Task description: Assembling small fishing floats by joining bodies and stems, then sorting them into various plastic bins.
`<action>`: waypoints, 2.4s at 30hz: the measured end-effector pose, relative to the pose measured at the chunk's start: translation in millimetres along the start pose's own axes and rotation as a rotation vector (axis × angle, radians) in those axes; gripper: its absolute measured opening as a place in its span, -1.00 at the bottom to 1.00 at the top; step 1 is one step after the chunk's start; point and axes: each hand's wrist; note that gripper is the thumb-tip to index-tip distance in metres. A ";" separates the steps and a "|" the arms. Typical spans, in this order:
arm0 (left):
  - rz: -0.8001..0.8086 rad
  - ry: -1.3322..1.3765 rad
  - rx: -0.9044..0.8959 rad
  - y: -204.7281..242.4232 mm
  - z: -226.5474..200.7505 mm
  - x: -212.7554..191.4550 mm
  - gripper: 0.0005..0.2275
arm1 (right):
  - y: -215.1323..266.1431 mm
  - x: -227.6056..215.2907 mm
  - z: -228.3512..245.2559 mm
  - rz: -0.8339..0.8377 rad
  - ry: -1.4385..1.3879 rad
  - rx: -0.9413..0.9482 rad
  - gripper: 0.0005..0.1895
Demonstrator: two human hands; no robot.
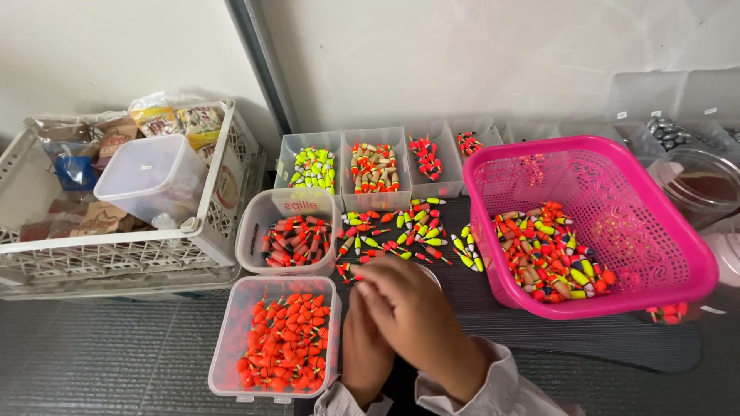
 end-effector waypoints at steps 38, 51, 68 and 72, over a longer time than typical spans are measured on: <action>0.101 0.087 0.060 -0.8 -12.0 -3.8 -0.76 | 54.7 -7.0 -36.4 -0.008 -0.206 0.259 -0.75; 0.116 0.084 0.097 -2.1 -15.4 -7.7 -0.74 | 64.9 -1.1 -37.0 -0.007 -0.268 0.326 -0.78; 0.107 0.024 0.003 -3.9 -10.1 -5.1 -0.82 | -65.2 14.8 -71.3 0.263 0.023 0.257 -0.96; 0.112 0.001 0.077 -5.0 -5.6 -5.2 -0.78 | -29.1 36.9 -115.5 0.718 0.321 0.447 -0.82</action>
Point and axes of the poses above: each hand's wrist, its own y-axis away from the middle knuckle, its own x-axis out of the palm, z = x × y, and after that the axes turned 12 degrees about -x, right-handed
